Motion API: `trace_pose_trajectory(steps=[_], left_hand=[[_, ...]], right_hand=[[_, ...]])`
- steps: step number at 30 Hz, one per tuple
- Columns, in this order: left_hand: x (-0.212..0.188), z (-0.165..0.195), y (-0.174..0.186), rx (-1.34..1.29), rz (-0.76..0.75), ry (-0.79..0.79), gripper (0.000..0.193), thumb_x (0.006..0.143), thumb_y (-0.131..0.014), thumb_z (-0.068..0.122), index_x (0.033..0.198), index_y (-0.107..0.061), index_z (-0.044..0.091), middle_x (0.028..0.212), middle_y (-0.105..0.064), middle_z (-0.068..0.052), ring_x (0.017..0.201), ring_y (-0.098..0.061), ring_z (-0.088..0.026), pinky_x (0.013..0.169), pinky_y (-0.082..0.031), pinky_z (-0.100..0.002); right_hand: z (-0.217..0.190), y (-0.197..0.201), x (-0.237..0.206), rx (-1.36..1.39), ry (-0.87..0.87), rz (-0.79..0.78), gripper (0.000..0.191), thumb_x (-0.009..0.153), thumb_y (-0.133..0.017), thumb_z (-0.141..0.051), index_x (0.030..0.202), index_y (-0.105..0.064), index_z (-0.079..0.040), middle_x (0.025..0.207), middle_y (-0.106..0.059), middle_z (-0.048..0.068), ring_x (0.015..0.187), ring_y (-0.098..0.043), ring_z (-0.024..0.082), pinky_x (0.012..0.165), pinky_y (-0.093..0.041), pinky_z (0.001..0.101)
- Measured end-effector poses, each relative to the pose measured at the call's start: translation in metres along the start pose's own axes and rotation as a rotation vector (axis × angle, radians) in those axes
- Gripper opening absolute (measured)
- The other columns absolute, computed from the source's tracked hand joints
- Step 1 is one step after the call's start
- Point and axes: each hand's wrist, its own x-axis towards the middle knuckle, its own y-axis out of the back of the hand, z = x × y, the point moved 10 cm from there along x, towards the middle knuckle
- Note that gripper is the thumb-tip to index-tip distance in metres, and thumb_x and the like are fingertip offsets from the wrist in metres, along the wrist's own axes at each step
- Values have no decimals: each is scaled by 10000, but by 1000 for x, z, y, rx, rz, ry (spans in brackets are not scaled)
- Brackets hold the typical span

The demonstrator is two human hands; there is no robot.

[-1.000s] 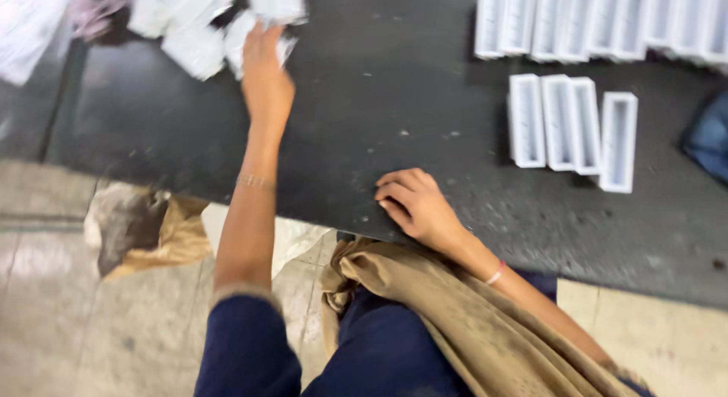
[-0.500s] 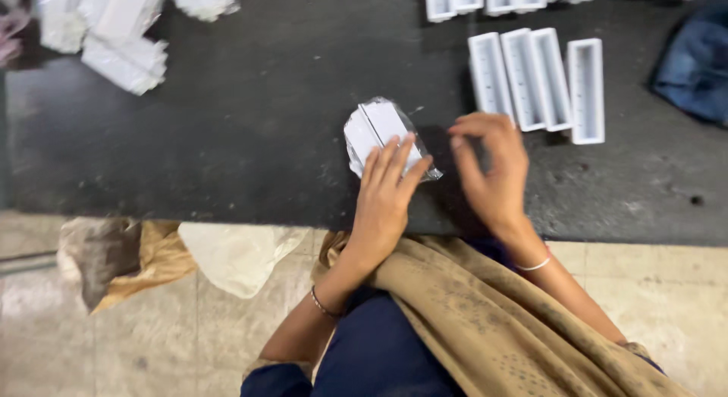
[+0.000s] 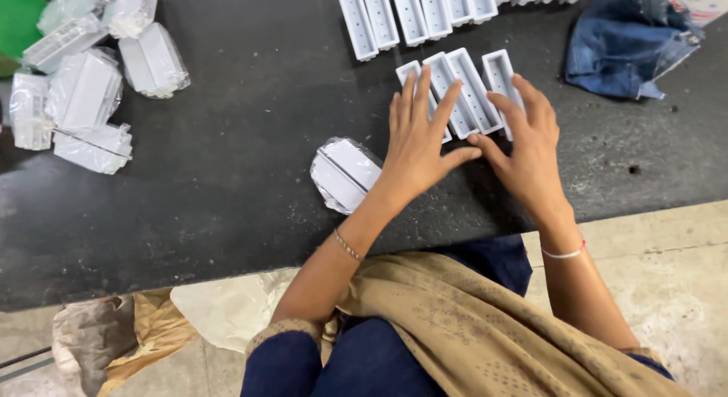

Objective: The person sits at a workshop table and unwraps clear plastic film from white plastic mold halves one at a time, stacking the unwrapped pieces in rows on the table. Near the end, the person wipes one plastic piece with a blue cloth and places it with the others.

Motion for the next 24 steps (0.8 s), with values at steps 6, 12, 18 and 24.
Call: trace_pose_trajectory(steps=[6, 12, 18, 24], left_hand=[[12, -12, -26, 71, 1, -34, 877, 842, -793, 556, 1498, -439, 94, 1615, -198, -330, 1518, -215, -510, 1246, -213, -628], [6, -11, -39, 42, -3, -11, 598, 862, -812, 360, 1292, -539, 46, 1620, -197, -331, 1507, -228, -525, 1205, -289, -607], [11, -1, -37, 8, 0, -86, 436, 858, -812, 259, 1067, -505, 31, 1628, -211, -328, 1532, -254, -517, 1250, -319, -563], [22, 15, -64, 22, -25, -116, 426, 893, -786, 249, 1109, -510, 6, 1610, -221, -333, 1515, -251, -520, 1248, -304, -574]], right_hand=[[5, -10, 17, -2, 57, -87, 424, 974, -731, -277, 1365, -680, -122, 1542, -511, 178, 1409, -430, 447, 1139, -396, 508], [10, -16, 20, 4, -1, -120, 428, 978, -725, -270, 1366, -671, -99, 1498, -534, 183, 1341, -488, 426, 1095, -432, 482], [13, -5, 12, 146, 22, -132, 475, 876, -754, -180, 1327, -652, -70, 1495, -527, 211, 1308, -523, 430, 1062, -445, 481], [37, 6, 0, 45, -84, 7, 409, 883, -727, -38, 1288, -697, -85, 1461, -598, 192, 1275, -582, 407, 1058, -479, 458]])
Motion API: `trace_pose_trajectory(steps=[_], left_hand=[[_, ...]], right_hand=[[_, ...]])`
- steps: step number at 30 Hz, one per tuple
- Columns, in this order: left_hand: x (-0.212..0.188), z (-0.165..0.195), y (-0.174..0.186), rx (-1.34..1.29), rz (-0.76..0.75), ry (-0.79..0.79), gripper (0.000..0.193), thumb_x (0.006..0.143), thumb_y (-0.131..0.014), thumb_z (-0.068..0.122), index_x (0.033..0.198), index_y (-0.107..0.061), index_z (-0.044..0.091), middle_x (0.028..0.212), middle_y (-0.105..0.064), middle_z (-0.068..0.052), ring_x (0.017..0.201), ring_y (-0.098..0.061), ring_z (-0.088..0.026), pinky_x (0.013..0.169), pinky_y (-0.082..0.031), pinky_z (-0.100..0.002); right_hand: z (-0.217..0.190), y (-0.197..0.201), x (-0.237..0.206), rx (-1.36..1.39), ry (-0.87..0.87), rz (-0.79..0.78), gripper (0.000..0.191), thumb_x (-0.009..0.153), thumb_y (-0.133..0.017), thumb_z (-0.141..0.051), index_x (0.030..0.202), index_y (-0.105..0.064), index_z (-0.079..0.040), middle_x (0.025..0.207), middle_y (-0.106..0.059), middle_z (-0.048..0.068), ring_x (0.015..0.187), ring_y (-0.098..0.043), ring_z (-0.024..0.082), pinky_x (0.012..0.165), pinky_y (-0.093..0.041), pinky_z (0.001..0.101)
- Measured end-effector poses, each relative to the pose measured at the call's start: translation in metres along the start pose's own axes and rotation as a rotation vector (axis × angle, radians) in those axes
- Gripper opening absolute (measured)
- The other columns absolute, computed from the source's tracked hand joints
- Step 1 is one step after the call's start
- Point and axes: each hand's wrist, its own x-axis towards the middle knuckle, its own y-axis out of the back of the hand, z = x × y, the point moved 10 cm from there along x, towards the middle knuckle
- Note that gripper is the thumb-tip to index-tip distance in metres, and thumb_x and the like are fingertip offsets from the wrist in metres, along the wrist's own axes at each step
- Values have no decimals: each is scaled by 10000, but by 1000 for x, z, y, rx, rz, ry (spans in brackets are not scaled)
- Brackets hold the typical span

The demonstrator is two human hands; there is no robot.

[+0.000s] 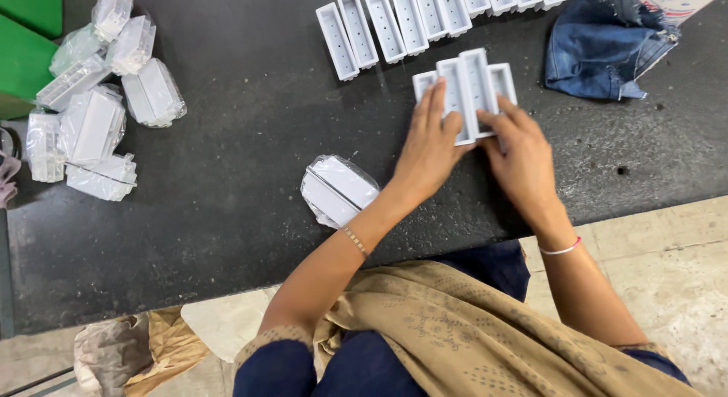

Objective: The person sits at a workshop table and unwraps clear plastic film from white plastic mold halves one at a time, stacking the unwrapped pieces in rows on the table. Near the end, the person wipes one plastic piece with a blue cloth and places it with the others.

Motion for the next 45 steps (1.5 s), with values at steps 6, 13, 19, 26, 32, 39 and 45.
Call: trace_pose_trajectory(steps=[6, 13, 19, 26, 32, 39, 45], left_hand=[[38, 5, -40, 42, 70, 51, 520, 855, -781, 287, 1202, -512, 8, 1601, -228, -328, 1502, -264, -522, 1201, -316, -626], [68, -13, -57, 121, 121, 52, 609, 824, -805, 363, 1246, -505, 43, 1595, -243, -311, 1502, -271, -485, 1209, -292, -652], [78, -25, -52, 171, 2, 76, 767, 776, -810, 519, 1312, -485, 77, 1606, -228, -270, 1525, -236, -443, 1218, -223, -694], [62, -54, -28, 274, -295, 232, 1208, 741, -694, 847, 1615, -177, 193, 1683, -33, -215, 1565, -66, -438, 1243, -74, -686], [64, -139, 27, 459, -138, 427, 1127, 803, -507, 952, 1637, -207, 256, 1683, -35, -216, 1524, -43, -557, 1115, -69, -839], [78, -157, 12, 550, 55, 289, 971, 829, -546, 900, 1565, -357, 296, 1638, -205, -185, 1476, -199, -552, 1039, -264, -838], [98, -170, 1, 571, 116, 219, 895, 879, -608, 809, 1566, -385, 279, 1622, -286, -131, 1459, -258, -521, 1032, -326, -801]], right_hand=[[39, 12, 31, -60, 57, 57, 392, 884, -723, 19, 1267, -698, -56, 1438, -623, 177, 1283, -586, 407, 1069, -479, 460], [52, 3, 58, -67, 221, 3, 404, 876, -720, 35, 1263, -616, -22, 1481, -587, 203, 1344, -518, 429, 1134, -425, 484], [52, -6, 55, -138, 239, 6, 401, 922, -751, -6, 1288, -588, -14, 1489, -546, 233, 1380, -476, 452, 1174, -391, 510], [57, 4, 45, -44, 195, 32, 651, 939, -868, -205, 1471, -518, -68, 1560, -409, 208, 1476, -399, 429, 1239, -334, 520], [67, 7, 38, -63, 128, 72, 725, 982, -857, -302, 1554, -463, -89, 1629, -338, 211, 1495, -338, 408, 1280, -286, 551], [64, -5, 37, -137, 173, 60, 653, 1003, -849, -395, 1482, -535, -83, 1614, -354, 189, 1519, -311, 433, 1239, -275, 573], [64, -6, 38, -122, 171, 67, 581, 1043, -826, -368, 1473, -552, -89, 1633, -355, 187, 1528, -312, 425, 1244, -283, 559]])
